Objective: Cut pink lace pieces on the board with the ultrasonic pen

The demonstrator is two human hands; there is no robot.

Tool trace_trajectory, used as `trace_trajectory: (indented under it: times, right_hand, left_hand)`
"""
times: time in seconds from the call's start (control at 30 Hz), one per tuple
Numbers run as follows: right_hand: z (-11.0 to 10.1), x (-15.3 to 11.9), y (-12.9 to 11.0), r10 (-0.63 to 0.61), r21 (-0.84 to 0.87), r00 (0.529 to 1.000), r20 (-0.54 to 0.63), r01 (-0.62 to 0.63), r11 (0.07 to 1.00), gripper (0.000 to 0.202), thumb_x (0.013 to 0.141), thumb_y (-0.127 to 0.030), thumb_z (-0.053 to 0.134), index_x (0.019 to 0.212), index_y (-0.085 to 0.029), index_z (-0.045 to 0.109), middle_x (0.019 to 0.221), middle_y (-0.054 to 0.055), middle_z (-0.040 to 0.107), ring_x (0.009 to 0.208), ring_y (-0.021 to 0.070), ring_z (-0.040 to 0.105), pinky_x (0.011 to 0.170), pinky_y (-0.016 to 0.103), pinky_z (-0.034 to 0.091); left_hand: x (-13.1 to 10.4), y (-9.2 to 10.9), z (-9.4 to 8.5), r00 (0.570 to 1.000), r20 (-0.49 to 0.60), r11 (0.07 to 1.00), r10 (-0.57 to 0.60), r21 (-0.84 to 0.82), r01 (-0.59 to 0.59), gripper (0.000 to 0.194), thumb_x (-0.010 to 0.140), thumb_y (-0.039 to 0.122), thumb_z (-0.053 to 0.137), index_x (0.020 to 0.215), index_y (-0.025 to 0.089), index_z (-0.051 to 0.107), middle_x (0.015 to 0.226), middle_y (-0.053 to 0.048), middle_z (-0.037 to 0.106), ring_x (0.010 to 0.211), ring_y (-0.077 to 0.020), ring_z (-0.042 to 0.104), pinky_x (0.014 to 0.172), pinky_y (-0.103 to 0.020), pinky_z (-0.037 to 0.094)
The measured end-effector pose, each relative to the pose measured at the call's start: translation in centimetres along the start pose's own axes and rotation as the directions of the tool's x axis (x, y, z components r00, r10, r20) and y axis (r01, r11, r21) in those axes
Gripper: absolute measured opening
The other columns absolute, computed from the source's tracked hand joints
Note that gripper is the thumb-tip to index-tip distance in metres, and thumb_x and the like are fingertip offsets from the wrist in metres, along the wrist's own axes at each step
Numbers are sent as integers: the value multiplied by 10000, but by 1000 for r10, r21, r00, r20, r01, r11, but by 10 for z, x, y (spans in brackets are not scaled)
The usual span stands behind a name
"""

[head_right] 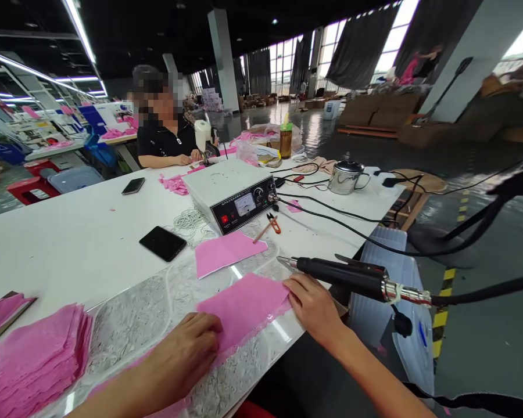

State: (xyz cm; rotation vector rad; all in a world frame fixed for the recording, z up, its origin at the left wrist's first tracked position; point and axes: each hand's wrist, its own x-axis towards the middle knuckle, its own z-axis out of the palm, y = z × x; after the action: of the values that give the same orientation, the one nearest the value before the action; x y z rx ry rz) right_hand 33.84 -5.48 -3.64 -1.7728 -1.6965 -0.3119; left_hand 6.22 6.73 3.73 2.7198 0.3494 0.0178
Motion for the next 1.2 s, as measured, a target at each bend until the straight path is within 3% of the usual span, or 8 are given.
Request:
trace_trajectory:
  times: [0.17,0.3,0.47,0.67,0.83,1.03,1.2]
  right_hand:
    - [1,-2,2,11,36,999,-43,-9,999,236,951,-175,449,971,-204,683,951,77,722,885,202,703,801,337,591]
    - [0,-1,0,19,63,999,-50,-16,998,238,949,-169,448,986,-211,679,957,70,727,869,191,711,772,314,590]
    - [-2,0,-3,30,80,999,-42,-26,996,250,934,-146,451,990,-220,683,951,60,735,870,195,716,776,314,580]
    - [-2,1,-3,32,108,998,-58,-26,994,249,932,-141,450,986,-227,678,929,52,733,843,179,714,775,293,573]
    - [-2,3,-4,14,114,995,-102,-2,993,226,925,-127,458,970,-208,664,908,56,729,812,184,711,731,302,575]
    - [-4,4,-7,13,83,991,-131,-2,997,225,913,-111,455,958,-200,656,887,44,728,782,184,714,688,307,568]
    - [-8,2,-11,29,60,986,-163,-19,998,284,869,-61,420,972,-195,649,915,37,731,831,170,718,736,291,565]
  left_hand:
    - [38,13,-9,994,67,994,-89,-58,93,179,866,105,502,739,182,602,883,-45,640,821,-192,623,772,-305,496]
    - [87,30,-1,987,33,986,-156,-55,158,44,871,183,593,891,174,631,963,-53,639,880,-208,633,766,-301,503]
    - [127,44,19,984,18,984,-177,-12,177,242,831,330,693,982,155,620,994,-90,617,932,-271,623,825,-367,509]
    - [136,50,31,980,-17,980,-201,-7,201,176,869,273,600,998,155,619,961,-90,614,907,-259,618,809,-361,502]
    - [134,52,30,974,-43,972,-222,-82,218,158,895,164,488,869,153,644,867,-68,611,802,-223,611,729,-329,474]
    - [135,44,24,962,-55,918,-266,-320,235,185,809,89,530,661,163,612,690,-5,583,699,-166,558,653,-264,397]
    - [137,35,21,948,-9,781,-318,-570,256,183,774,103,536,613,166,594,586,40,539,600,-121,505,583,-224,370]
